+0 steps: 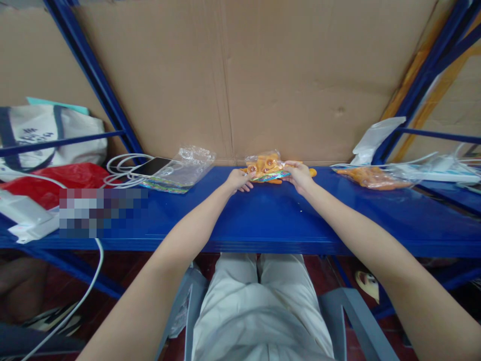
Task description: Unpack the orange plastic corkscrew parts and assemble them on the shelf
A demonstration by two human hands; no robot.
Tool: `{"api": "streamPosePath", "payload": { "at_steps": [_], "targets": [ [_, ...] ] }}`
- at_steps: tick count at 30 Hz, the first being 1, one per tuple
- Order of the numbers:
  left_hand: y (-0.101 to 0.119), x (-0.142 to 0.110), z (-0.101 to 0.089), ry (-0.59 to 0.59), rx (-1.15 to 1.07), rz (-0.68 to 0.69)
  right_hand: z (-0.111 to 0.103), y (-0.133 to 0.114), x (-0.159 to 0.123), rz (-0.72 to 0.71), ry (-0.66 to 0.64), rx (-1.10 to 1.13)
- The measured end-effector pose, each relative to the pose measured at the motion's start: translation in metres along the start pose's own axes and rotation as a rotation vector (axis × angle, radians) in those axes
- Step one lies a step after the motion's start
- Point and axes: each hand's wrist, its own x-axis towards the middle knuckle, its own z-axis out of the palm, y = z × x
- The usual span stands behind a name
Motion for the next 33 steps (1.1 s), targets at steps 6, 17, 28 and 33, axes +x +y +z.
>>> {"api": "streamPosePath", "payload": {
  "at_steps": [6,17,28,33],
  "targets": [
    [0.003,0.000,-0.001,0.062,-0.075,0.044,0.000,0.005,0.003,-0.058,0.034,0.068],
    [-0.002,0.010,0.001,0.230,-0.277,0.268,-0.008,0.011,0.014,-0.192,-0.031,-0.027],
    [-0.003,0.009,-0.003,-0.047,-0.351,0.064,-0.010,0.002,0.004,-0.084,-0.105,-0.027],
    [-0.007,0.007,0.002,-0.144,-0.249,0.020,-0.011,0.001,0.002,-0.023,-0.192,-0.034]
  ]
}}
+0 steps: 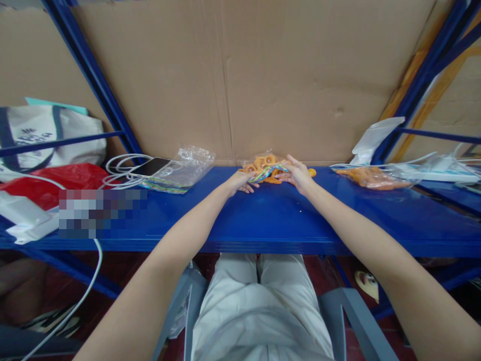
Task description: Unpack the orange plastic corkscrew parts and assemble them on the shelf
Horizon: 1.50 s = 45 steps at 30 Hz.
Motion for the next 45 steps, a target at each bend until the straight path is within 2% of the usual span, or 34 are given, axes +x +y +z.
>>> {"api": "streamPosePath", "payload": {
  "at_steps": [2,7,11,14,19,21,29,31,34,37,40,43,45],
  "targets": [
    [0.001,0.000,0.002,0.015,-0.013,0.028,-0.001,0.000,0.000,-0.007,0.005,-0.012],
    [0.003,0.003,0.004,0.162,-0.091,0.107,-0.004,0.003,0.004,-0.011,0.038,-0.063],
    [0.004,0.002,0.008,0.228,-0.129,0.203,-0.001,0.006,0.007,-0.053,0.027,-0.078],
    [0.005,-0.001,0.011,0.254,-0.057,0.278,0.002,0.007,0.008,-0.111,0.036,-0.071],
    [0.005,-0.003,0.011,0.261,0.187,0.576,0.005,0.006,0.005,-0.287,0.054,-0.130],
    [0.004,-0.003,0.010,0.298,0.244,0.631,0.005,0.005,0.000,-0.361,0.042,-0.198],
    [0.008,-0.010,0.013,0.344,0.254,0.650,0.008,-0.005,-0.021,-0.614,-0.070,-0.562],
    [0.009,-0.009,0.011,0.355,0.280,0.629,0.007,-0.004,-0.017,-0.587,-0.084,-0.554],
    [0.009,-0.007,0.006,0.318,0.410,0.538,0.003,0.002,-0.007,-0.461,-0.060,-0.459],
    [0.006,-0.004,0.005,0.188,0.517,0.382,-0.002,0.008,0.003,-0.334,-0.035,-0.399],
    [0.001,-0.003,0.009,0.080,0.467,0.278,-0.003,0.010,0.009,-0.232,-0.021,-0.432],
    [-0.002,0.000,0.013,0.076,0.420,0.300,-0.004,0.007,0.013,-0.221,0.012,-0.354],
    [-0.002,0.001,0.014,0.106,0.402,0.417,-0.005,0.004,0.016,-0.303,0.055,-0.249]
  ]
}}
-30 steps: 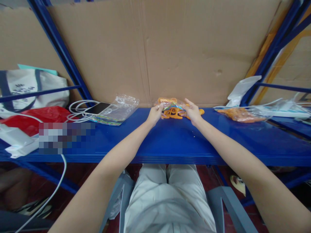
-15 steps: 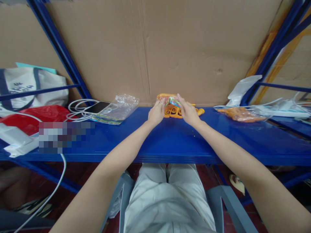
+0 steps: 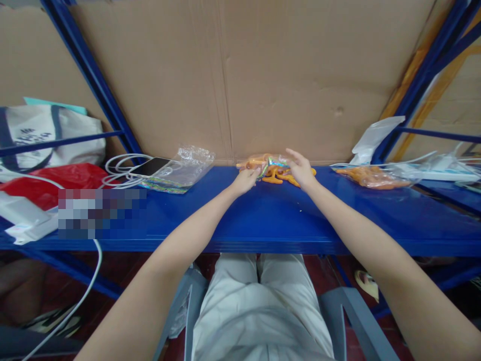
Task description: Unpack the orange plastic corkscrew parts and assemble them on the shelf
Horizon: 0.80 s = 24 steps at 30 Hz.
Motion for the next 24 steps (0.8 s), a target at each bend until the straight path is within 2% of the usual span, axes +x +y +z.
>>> {"api": "streamPosePath", "payload": {
  "at_steps": [4,7,10,16,20,24],
  "targets": [
    [0.000,0.003,0.000,0.125,-0.008,0.341,-0.005,0.001,0.008,-0.164,0.101,0.143],
    [-0.002,0.006,0.003,0.158,0.079,0.467,-0.003,0.003,0.009,-0.182,0.071,0.207],
    [-0.006,0.008,0.008,0.146,0.195,0.469,0.006,0.001,0.002,-0.137,0.050,0.294],
    [-0.007,0.003,0.017,0.089,0.435,0.288,0.026,-0.008,-0.014,0.097,0.140,0.612],
    [-0.006,0.001,0.019,0.083,0.469,0.342,0.025,-0.008,-0.010,0.184,0.216,0.740],
    [-0.007,0.002,0.017,0.101,0.446,0.441,0.014,-0.005,-0.005,0.253,0.210,0.691]
  ]
}}
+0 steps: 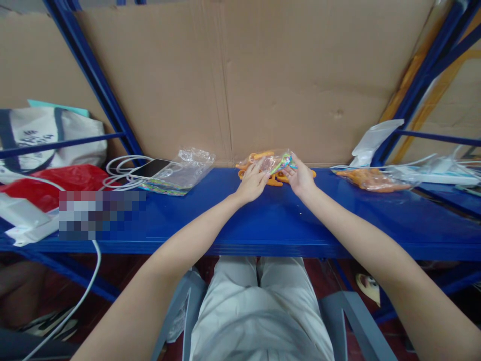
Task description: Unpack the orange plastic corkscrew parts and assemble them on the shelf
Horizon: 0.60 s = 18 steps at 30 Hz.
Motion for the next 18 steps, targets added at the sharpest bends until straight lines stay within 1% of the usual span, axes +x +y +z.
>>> {"api": "streamPosePath", "payload": {
  "at_steps": [3,5,8,9,11,13,15,16,18],
  "targets": [
    [-0.001,0.001,0.000,0.024,-0.015,0.032,-0.002,-0.004,-0.004,0.065,-0.045,-0.074],
    [0.000,0.000,0.000,0.017,-0.019,0.039,0.001,-0.006,-0.011,0.110,-0.090,-0.109],
    [0.003,-0.001,0.000,-0.043,-0.004,0.055,0.009,-0.004,-0.021,0.140,-0.166,-0.142],
    [0.005,-0.002,-0.001,-0.073,0.005,0.071,0.012,-0.003,-0.022,0.146,-0.174,-0.156],
    [0.008,-0.004,-0.005,-0.157,0.011,0.126,0.015,0.000,-0.019,0.164,-0.130,-0.199],
    [0.011,-0.006,-0.010,-0.277,0.000,0.173,0.015,0.000,-0.009,0.167,-0.035,-0.247],
    [0.012,-0.006,-0.016,-0.360,0.003,0.162,0.015,-0.005,0.007,0.126,0.055,-0.285],
    [0.012,-0.006,-0.018,-0.361,0.017,0.136,0.015,-0.009,0.016,0.092,0.081,-0.305],
    [0.008,-0.005,-0.023,-0.280,0.067,0.070,0.016,-0.021,0.033,0.011,0.183,-0.371]
  ]
}}
